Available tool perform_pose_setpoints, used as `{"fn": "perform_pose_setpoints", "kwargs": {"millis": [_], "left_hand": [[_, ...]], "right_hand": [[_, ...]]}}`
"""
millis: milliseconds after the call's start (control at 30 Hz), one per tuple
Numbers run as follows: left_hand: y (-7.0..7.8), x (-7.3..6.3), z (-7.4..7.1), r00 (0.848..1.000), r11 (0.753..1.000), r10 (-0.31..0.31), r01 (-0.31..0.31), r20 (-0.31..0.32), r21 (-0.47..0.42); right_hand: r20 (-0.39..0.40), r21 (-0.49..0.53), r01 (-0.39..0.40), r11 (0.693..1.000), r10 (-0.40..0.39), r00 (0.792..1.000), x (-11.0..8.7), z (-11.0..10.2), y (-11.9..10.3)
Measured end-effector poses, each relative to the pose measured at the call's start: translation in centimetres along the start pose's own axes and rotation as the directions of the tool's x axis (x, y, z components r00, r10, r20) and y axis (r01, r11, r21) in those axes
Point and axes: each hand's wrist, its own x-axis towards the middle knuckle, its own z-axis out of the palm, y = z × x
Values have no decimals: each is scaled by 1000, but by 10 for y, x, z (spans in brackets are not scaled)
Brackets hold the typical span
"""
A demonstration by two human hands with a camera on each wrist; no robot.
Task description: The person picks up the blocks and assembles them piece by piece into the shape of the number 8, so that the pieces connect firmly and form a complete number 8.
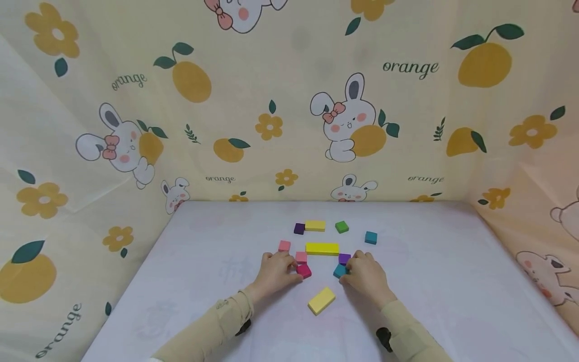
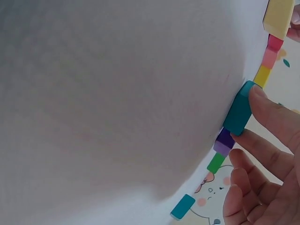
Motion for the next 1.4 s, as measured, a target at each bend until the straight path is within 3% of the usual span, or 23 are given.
{"fn": "perform_pose_setpoints", "kwargs": {"millis": [500,700,1233,1400], "left_hand": [[-6,3,-4,1000,998,-26,26,2,-62],[-4,1,-3,999,999,-33,34,31,-42],[1,1,-2,999,999,-30,31,26,-39],[1,1,-1,999,999,-25,25,24,-27]], "right_hand": [[15,6,-26,1000,26,1000,3,-2,-1],[10,16,-15,1000,15,1000,-3,-2,1],[-10,13,3,1000,-3,1000,-8,-6,-3],[65,74,40,996,-45,997,-9,-4,-12]]}}
